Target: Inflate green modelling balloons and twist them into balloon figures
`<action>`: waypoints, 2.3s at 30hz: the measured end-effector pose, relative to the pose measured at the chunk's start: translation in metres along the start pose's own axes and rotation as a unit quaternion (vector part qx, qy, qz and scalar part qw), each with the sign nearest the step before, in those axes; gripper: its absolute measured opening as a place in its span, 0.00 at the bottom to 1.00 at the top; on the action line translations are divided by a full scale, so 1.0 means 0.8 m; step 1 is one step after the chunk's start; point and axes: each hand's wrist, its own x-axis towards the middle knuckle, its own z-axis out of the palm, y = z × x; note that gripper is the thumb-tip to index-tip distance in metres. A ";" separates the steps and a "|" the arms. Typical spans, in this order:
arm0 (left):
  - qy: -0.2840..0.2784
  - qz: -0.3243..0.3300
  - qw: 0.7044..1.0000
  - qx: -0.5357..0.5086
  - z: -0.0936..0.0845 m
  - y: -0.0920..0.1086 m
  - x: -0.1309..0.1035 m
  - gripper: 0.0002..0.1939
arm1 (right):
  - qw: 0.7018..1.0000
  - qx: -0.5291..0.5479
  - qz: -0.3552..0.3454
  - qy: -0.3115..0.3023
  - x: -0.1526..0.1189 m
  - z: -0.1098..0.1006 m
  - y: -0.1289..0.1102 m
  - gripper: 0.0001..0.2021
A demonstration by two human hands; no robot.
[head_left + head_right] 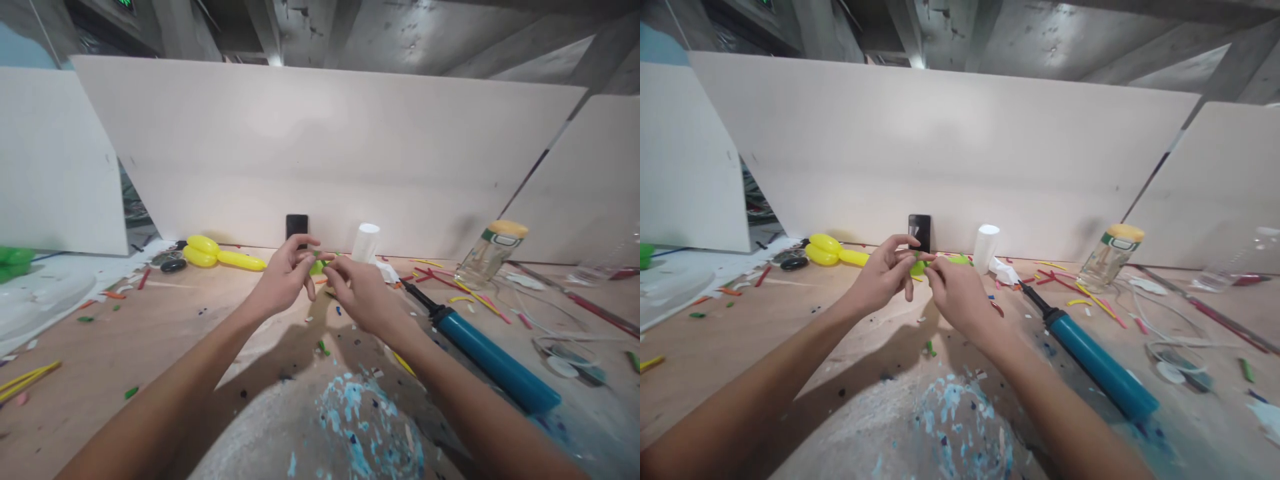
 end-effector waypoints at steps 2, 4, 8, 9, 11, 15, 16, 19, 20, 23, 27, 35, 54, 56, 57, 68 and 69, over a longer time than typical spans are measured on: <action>0.012 0.035 0.992 0.124 0.003 0.004 0.000 0.11 | 1.000 0.016 0.002 0.020 0.004 -0.005 -0.003 0.12; 0.039 0.070 0.951 0.299 0.007 0.005 0.002 0.14 | 0.999 0.003 -0.004 0.031 0.007 -0.009 -0.005 0.11; 0.055 0.080 0.830 0.549 0.012 0.003 0.008 0.21 | 0.997 -0.053 -0.012 0.051 0.011 -0.011 -0.012 0.11; 0.050 0.070 0.818 0.568 0.013 0.003 0.009 0.21 | 0.997 -0.060 -0.014 0.055 0.011 -0.012 -0.013 0.11; 0.040 0.057 0.818 0.571 0.014 0.004 0.011 0.20 | 0.997 -0.057 -0.015 0.057 0.012 -0.013 -0.014 0.10; 0.040 0.100 0.888 0.447 0.014 0.005 0.013 0.21 | 0.998 0.037 -0.005 0.054 0.011 -0.015 -0.013 0.08; 0.053 0.111 0.907 0.402 0.013 0.005 0.013 0.21 | 0.995 0.081 0.005 0.057 0.011 -0.015 -0.012 0.07; 0.108 0.109 0.950 0.271 0.015 0.003 0.010 0.19 | 0.970 0.225 0.041 0.082 0.014 -0.007 -0.005 0.06; 0.114 0.100 0.962 0.229 0.016 0.002 0.009 0.19 | 0.959 0.262 0.048 0.096 0.015 -0.003 -0.002 0.08; 0.092 0.081 0.985 0.118 0.022 0.002 0.004 0.20 | 0.932 0.333 0.048 0.137 0.019 0.009 0.002 0.11; 0.076 0.090 0.992 0.034 0.031 0.008 -0.002 0.21 | 0.881 0.458 0.042 0.108 0.020 0.009 -0.001 0.13; 0.077 0.096 0.992 0.043 0.041 0.027 -0.014 0.24 | 0.920 0.386 0.037 0.059 0.013 -0.027 -0.016 0.09; -0.050 0.140 0.960 0.239 0.039 0.055 -0.037 0.41 | 0.970 0.193 -0.047 0.137 -0.001 -0.047 -0.021 0.08; -0.058 0.132 0.957 0.253 0.040 0.057 -0.038 0.42 | 0.971 0.185 -0.032 0.145 -0.001 -0.047 -0.019 0.08; -0.059 0.129 0.954 0.263 0.040 0.058 -0.039 0.42 | 0.972 0.186 -0.019 0.144 0.000 -0.048 -0.018 0.07; -0.048 0.136 0.901 0.410 0.051 0.060 -0.045 0.48 | 0.968 0.227 0.062 0.086 0.001 -0.068 -0.018 0.09; -0.050 0.129 0.899 0.415 0.052 0.062 -0.046 0.48 | 0.970 0.220 0.057 0.090 0.000 -0.067 -0.019 0.08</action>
